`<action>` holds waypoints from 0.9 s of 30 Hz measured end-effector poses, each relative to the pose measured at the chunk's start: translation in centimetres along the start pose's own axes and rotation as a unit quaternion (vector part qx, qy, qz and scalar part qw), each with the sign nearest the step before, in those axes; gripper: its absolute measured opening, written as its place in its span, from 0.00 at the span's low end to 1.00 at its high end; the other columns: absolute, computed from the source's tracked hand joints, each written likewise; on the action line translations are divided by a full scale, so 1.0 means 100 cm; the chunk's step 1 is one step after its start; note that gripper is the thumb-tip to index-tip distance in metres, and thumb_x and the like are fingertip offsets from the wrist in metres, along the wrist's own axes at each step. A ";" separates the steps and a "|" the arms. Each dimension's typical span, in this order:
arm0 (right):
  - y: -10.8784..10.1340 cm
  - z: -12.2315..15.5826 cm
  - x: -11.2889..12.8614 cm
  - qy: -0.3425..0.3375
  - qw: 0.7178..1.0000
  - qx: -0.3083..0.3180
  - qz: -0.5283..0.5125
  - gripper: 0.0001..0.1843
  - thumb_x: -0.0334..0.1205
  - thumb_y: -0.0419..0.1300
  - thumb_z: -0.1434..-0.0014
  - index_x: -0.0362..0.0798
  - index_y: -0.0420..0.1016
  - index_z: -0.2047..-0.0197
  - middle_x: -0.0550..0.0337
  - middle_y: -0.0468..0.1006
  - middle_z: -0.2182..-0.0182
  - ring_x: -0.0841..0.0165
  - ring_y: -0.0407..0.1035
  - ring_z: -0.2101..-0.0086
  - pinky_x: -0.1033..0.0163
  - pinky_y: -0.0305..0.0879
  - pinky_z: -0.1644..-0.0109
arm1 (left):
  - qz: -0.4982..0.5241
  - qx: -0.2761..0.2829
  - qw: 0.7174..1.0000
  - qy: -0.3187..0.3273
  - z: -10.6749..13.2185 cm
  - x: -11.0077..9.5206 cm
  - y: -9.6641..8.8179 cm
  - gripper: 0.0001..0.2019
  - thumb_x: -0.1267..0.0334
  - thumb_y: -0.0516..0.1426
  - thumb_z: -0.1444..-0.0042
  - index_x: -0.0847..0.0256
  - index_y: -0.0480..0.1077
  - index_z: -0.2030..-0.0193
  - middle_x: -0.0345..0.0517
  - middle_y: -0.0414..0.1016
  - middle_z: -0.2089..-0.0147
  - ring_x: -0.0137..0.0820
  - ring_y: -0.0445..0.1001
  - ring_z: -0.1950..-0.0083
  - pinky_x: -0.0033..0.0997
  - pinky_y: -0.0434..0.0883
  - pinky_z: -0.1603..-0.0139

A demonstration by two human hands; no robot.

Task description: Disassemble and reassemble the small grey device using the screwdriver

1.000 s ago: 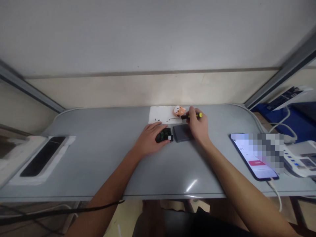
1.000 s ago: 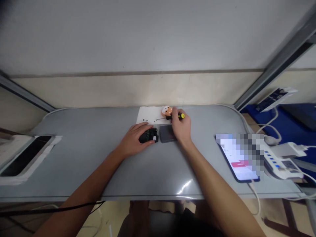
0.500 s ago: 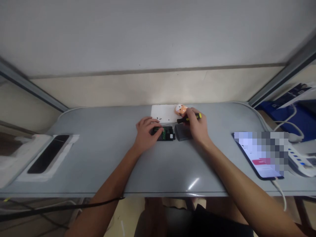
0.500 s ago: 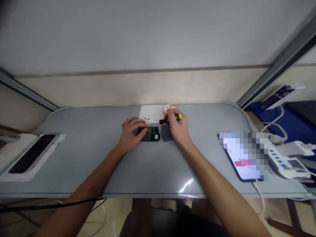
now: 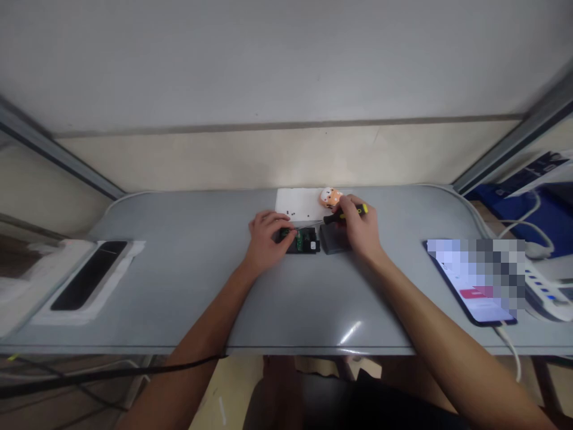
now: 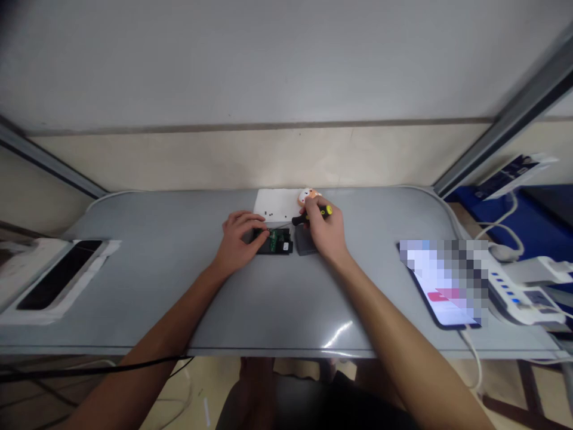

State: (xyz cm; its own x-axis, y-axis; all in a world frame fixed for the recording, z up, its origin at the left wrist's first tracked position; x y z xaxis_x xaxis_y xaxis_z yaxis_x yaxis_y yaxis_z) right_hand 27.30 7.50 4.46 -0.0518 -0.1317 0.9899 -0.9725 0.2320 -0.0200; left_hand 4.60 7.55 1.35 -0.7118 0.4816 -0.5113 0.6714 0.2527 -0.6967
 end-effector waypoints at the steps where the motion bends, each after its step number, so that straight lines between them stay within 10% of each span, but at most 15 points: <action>1: 0.000 0.000 0.000 0.001 1.000 0.001 0.000 0.21 0.55 0.60 0.36 0.49 0.73 0.72 0.62 0.72 0.74 0.71 0.67 0.72 0.66 0.65 0.71 | 0.001 0.002 1.000 0.000 0.000 0.000 0.000 0.02 0.64 0.65 0.36 0.52 0.78 0.62 0.40 0.83 0.48 0.42 0.69 0.37 0.51 0.59 0.33; 27: 0.002 0.001 0.010 -0.002 1.000 0.006 -0.013 0.21 0.53 0.59 0.35 0.48 0.73 0.74 0.61 0.72 0.74 0.72 0.66 0.74 0.64 0.66 0.70 | -0.014 -0.051 0.997 0.047 -0.001 -0.005 -0.005 0.02 0.63 0.66 0.37 0.51 0.81 0.62 0.42 0.83 0.54 0.44 0.68 0.42 0.52 0.63 0.35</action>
State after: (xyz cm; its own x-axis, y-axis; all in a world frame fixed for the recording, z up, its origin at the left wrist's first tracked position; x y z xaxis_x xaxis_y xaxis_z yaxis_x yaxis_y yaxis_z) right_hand 27.03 7.28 5.47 -0.0265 -0.1414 0.9896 -0.9761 0.2172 0.0049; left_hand 4.64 7.22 1.98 -0.7114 0.5490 -0.4388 0.6720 0.3486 -0.6534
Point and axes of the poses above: each hand's wrist, its own z-axis away from the middle knuckle, its own y-axis out of the palm, x = y × z, the point moved 4 cm from there along -z, towards the middle knuckle
